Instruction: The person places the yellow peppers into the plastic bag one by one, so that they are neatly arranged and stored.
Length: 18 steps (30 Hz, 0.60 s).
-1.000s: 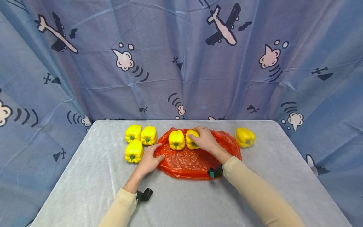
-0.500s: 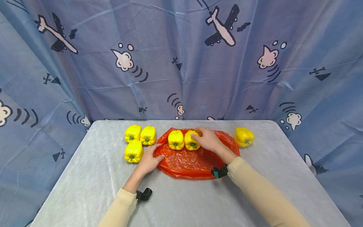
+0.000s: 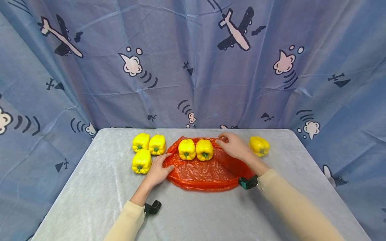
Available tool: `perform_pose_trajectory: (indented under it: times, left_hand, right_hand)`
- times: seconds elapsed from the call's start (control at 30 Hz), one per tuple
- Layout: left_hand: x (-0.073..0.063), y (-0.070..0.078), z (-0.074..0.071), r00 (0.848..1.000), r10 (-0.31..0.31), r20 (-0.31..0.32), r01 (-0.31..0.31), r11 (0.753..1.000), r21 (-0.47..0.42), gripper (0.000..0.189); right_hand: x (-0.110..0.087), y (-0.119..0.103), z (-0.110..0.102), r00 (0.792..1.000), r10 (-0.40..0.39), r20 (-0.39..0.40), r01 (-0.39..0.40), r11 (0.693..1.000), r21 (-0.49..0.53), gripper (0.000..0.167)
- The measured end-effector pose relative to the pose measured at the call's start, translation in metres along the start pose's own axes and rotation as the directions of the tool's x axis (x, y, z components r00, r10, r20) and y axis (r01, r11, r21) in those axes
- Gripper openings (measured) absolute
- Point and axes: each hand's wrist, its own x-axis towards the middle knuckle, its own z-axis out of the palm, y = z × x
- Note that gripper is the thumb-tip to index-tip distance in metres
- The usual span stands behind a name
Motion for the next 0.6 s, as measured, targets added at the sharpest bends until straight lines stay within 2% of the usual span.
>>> perform_pose_trajectory:
  times: [0.33, 0.6]
  left_hand:
    - [0.001, -0.003, 0.001, 1.000, -0.001, -0.001, 0.001, 1.000, 0.008, 0.055]
    - [0.001, -0.002, 0.000, 1.000, 0.006, -0.001, -0.006, 1.000, 0.011, 0.055]
  right_hand:
    - [-0.013, 0.030, -0.022, 0.998, -0.022, -0.056, 0.018, 0.998, -0.064, 0.052]
    - [-0.019, 0.061, -0.043, 0.992, 0.048, -0.114, -0.058, 0.995, -0.085, 0.049]
